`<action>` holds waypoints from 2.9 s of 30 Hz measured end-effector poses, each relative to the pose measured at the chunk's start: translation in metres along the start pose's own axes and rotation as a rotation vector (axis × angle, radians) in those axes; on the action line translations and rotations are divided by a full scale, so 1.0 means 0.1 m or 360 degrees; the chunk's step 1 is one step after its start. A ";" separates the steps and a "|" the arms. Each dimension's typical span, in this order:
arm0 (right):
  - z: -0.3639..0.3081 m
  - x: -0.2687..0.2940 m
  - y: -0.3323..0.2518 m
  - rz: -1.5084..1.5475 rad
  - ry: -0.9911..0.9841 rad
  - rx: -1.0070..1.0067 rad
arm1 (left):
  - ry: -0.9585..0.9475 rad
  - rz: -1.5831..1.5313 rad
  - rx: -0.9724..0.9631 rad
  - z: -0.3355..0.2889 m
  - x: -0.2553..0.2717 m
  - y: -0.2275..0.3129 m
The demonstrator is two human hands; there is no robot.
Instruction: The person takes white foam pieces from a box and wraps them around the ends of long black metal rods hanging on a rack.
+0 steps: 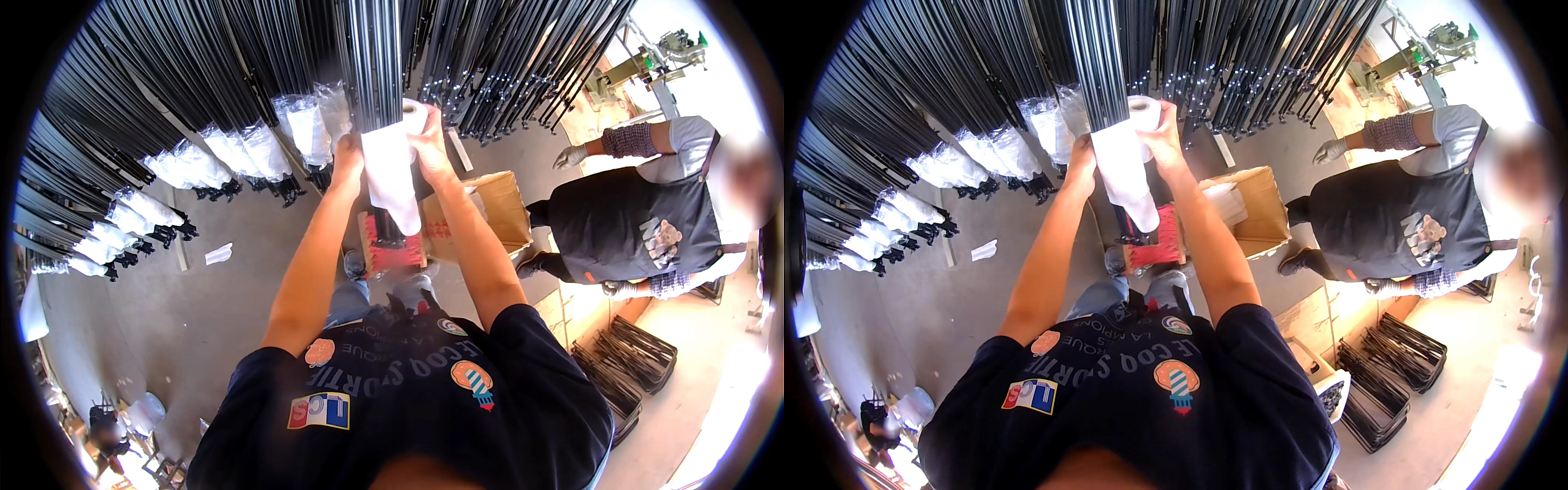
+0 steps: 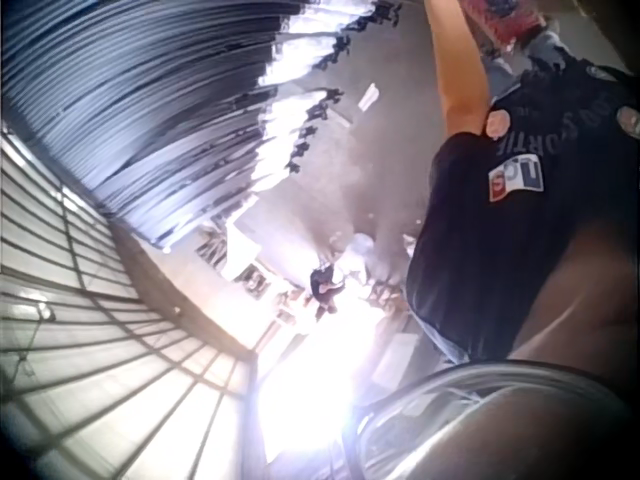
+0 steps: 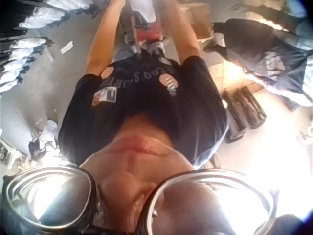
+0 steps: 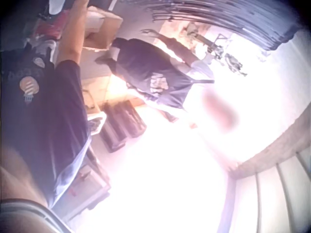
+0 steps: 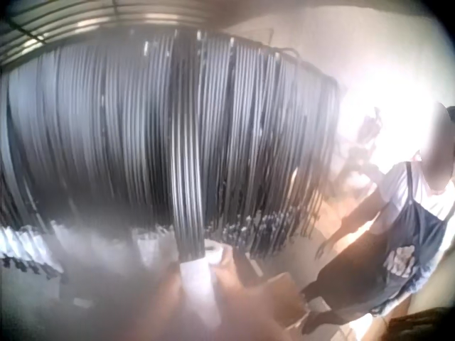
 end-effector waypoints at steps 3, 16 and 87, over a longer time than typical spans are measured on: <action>-0.07 -0.02 0.01 0.0111 0.0177 -0.0022 | -0.0091 0.0085 0.0067 -0.10 -0.06 0.09; -0.03 -0.03 -0.03 0.0175 0.0019 0.0013 | -0.0065 -0.0051 0.0047 -0.13 -0.17 0.11; -0.79 -0.44 -0.75 -0.0453 0.0037 0.0126 | -0.0460 -0.0485 -0.0719 -0.97 -0.20 0.41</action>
Point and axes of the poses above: each hand's wrist, its own z-axis towards the middle knuckle, its own x-axis out of the back of the hand, y = z × x, the point moved 8 cm from there along z, towards the middle knuckle, and after that the axes turned 6 degrees about y, right-handed, at the moved point
